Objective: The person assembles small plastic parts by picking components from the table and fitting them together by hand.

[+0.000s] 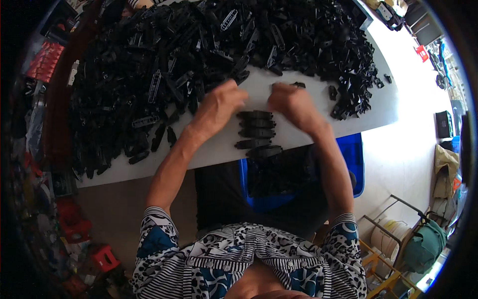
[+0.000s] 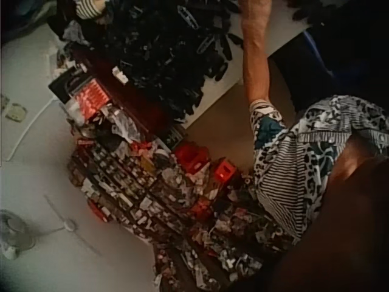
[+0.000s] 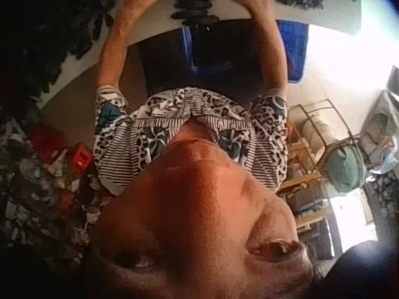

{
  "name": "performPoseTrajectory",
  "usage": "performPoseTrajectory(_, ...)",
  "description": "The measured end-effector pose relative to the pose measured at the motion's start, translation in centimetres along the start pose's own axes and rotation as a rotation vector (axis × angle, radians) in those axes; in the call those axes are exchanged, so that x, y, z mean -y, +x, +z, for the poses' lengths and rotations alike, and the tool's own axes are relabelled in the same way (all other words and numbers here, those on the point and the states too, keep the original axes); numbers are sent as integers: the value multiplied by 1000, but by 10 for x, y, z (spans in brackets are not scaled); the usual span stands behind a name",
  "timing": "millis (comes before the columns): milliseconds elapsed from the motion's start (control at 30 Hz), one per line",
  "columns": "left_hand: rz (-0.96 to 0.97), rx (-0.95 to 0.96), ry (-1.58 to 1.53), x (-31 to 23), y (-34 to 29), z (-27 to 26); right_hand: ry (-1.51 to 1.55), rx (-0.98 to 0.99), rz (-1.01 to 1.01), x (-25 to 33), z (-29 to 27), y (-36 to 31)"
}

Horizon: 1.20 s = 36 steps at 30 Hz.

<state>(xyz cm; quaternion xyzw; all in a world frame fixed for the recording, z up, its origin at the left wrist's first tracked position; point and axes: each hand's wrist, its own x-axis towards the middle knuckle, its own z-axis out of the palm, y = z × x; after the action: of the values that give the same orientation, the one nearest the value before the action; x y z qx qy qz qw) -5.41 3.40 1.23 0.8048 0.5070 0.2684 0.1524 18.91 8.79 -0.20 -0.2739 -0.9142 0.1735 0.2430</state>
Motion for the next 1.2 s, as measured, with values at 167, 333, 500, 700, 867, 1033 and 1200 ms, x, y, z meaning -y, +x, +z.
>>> performPoseTrajectory(167,17,-125,463,20,22,-17,-108,-225,294,-23,-32,-8)
performPoseTrajectory(333,259,-18,601,29,39,-6,-407,-151,133,-24,-11,10)
performPoseTrajectory(500,246,29,572,23,41,1,-510,-11,169,-26,2,10)
performPoseTrajectory(700,175,29,435,12,34,8,42,-314,233,-15,2,-1)
performPoseTrajectory(867,92,-25,234,8,24,10,1330,-418,575,-4,-3,-2)
performPoseTrajectory(1033,37,16,238,6,19,16,879,-132,576,-7,15,11)
performPoseTrajectory(1200,21,-78,95,7,14,25,314,-159,379,11,21,17)
